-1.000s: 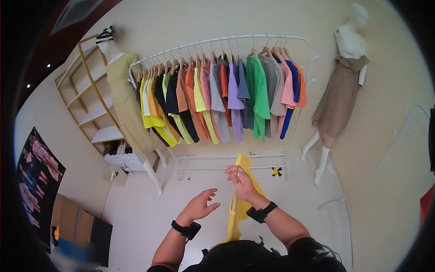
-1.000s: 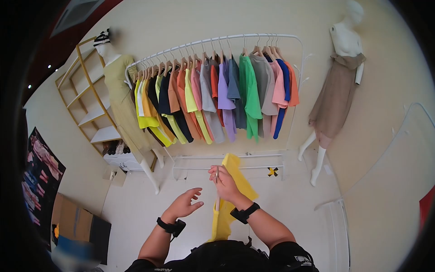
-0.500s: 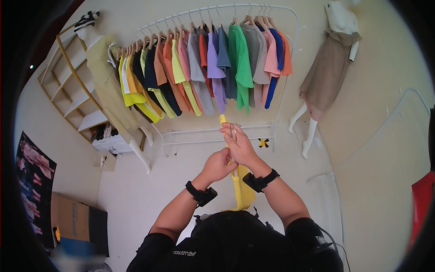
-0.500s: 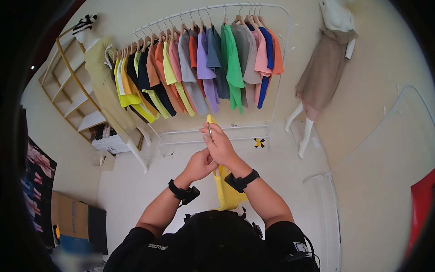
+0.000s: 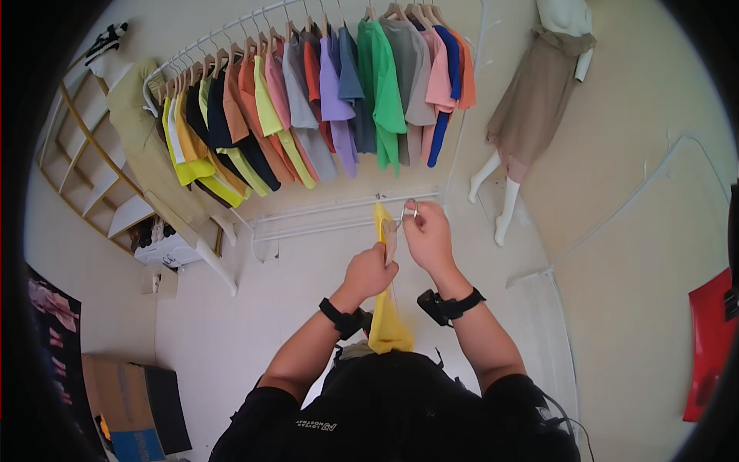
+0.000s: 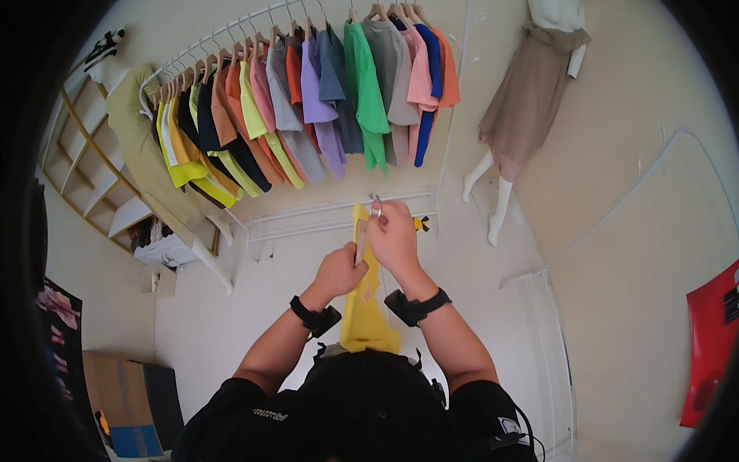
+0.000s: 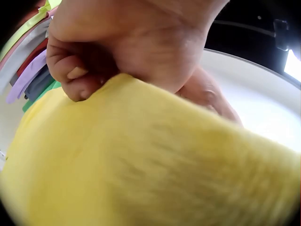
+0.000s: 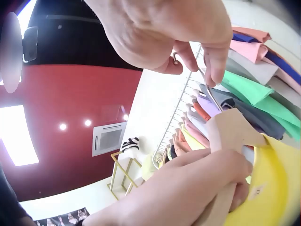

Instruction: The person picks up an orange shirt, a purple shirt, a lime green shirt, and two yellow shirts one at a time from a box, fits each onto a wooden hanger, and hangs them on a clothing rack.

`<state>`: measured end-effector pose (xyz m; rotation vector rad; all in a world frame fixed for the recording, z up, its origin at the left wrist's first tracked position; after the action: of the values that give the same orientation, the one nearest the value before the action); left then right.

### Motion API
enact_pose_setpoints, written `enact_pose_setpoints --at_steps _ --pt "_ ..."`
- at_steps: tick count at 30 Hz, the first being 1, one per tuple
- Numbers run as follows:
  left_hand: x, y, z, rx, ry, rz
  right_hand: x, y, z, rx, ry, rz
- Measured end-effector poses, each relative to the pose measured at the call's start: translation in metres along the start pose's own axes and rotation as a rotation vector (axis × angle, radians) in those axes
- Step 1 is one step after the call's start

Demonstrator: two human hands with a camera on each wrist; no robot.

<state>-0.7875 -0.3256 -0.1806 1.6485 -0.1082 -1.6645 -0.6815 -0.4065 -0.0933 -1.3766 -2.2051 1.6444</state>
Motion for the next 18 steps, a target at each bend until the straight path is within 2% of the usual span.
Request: enact_pose_setpoints --at_steps 2,9,11,12,14,15,17,18 --pt "0.005 -0.004 -0.009 -0.021 -0.017 -0.067 0.017 0.041 -0.001 0.256 -0.100 -0.178" --pt "-0.002 -0.036 -0.048 -0.004 -0.115 -0.054 0.045 0.063 -0.043 0.253 -0.155 -0.183" --pt "-0.016 -0.040 -0.054 0.117 -0.124 -0.019 0.063 0.065 -0.066 0.206 -0.298 -0.444" --pt "-0.025 -0.048 -0.058 0.119 -0.119 -0.009 0.062 0.066 -0.078 0.206 -0.304 -0.435" --pt "-0.030 -0.050 -0.063 0.251 -0.223 0.036 0.080 0.050 -0.100 0.161 -0.603 -0.486" --pt "-0.039 -0.055 -0.065 0.256 -0.221 0.045 0.075 0.050 -0.115 0.165 -0.607 -0.476" --pt "-0.039 -0.055 -0.069 0.344 -0.417 0.100 0.107 0.036 -0.124 0.151 -1.123 -0.528" --pt "-0.045 -0.055 -0.072 0.352 -0.422 0.110 0.116 0.030 -0.127 0.123 -1.291 -0.579"
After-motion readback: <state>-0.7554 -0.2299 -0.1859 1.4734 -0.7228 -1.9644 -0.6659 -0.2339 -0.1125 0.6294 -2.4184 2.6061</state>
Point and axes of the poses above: each hand's wrist, its own z-axis away from the middle knuckle, its own x-axis out of the palm, y = z × x, the point moved 10 cm from there along -z, towards the middle knuckle, and after that the axes turned 15 degrees about -y, right-handed, at the moved point
